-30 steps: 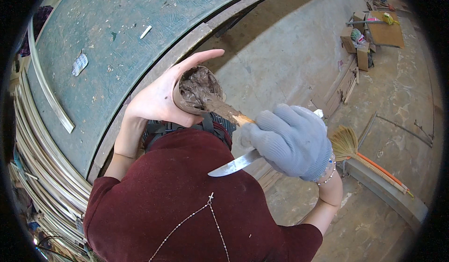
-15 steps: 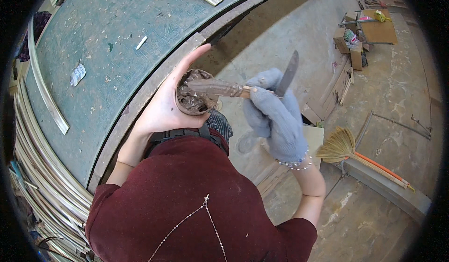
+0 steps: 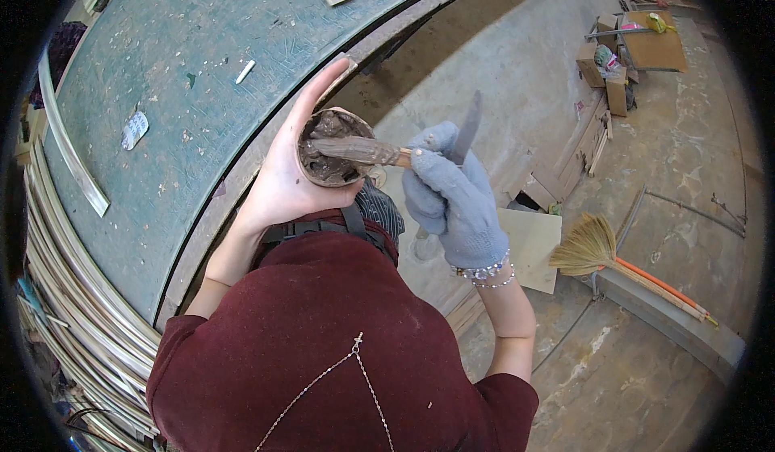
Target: Applying wood filler to wooden strips and sanding them at a workbench.
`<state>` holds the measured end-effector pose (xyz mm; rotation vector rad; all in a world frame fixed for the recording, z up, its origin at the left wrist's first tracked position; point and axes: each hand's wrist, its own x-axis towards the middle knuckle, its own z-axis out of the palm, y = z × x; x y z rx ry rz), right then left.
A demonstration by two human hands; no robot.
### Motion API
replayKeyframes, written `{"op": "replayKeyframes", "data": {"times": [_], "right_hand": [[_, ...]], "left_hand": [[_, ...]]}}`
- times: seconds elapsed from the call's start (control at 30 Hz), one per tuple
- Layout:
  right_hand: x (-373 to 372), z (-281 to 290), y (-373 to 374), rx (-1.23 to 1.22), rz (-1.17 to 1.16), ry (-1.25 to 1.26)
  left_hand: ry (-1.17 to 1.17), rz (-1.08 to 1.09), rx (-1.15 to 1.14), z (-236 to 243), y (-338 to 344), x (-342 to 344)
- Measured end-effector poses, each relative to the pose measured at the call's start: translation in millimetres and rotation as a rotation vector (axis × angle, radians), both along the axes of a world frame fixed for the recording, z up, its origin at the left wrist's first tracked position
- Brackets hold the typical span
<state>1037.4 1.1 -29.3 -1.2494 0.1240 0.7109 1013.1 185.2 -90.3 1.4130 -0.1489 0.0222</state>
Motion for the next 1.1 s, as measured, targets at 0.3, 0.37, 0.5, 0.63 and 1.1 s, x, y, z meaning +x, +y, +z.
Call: {"op": "replayKeyframes", "data": {"times": [0.3, 0.37, 0.5, 0.63, 1.1], "right_hand": [[5, 12, -28, -0.154, -0.071, -0.048], [8, 13, -29, -0.178, -0.113, -0.124], [11, 15, -15, -0.154, -0.084, -0.192], [9, 8, 0, -0.163, 0.026, -0.176], [43, 70, 12, -0.963, 1.120, -1.773]], "left_hand": [[0.072, 0.049, 0.006, 2, 6, -3], [0.074, 0.048, 0.003, 2, 6, -4], [0.047, 0.035, 0.053, 2, 3, -6], [0.036, 0.021, -0.078, -4, 3, -9], [-0.010, 0.018, 0.056, -1, 5, -11]]}}
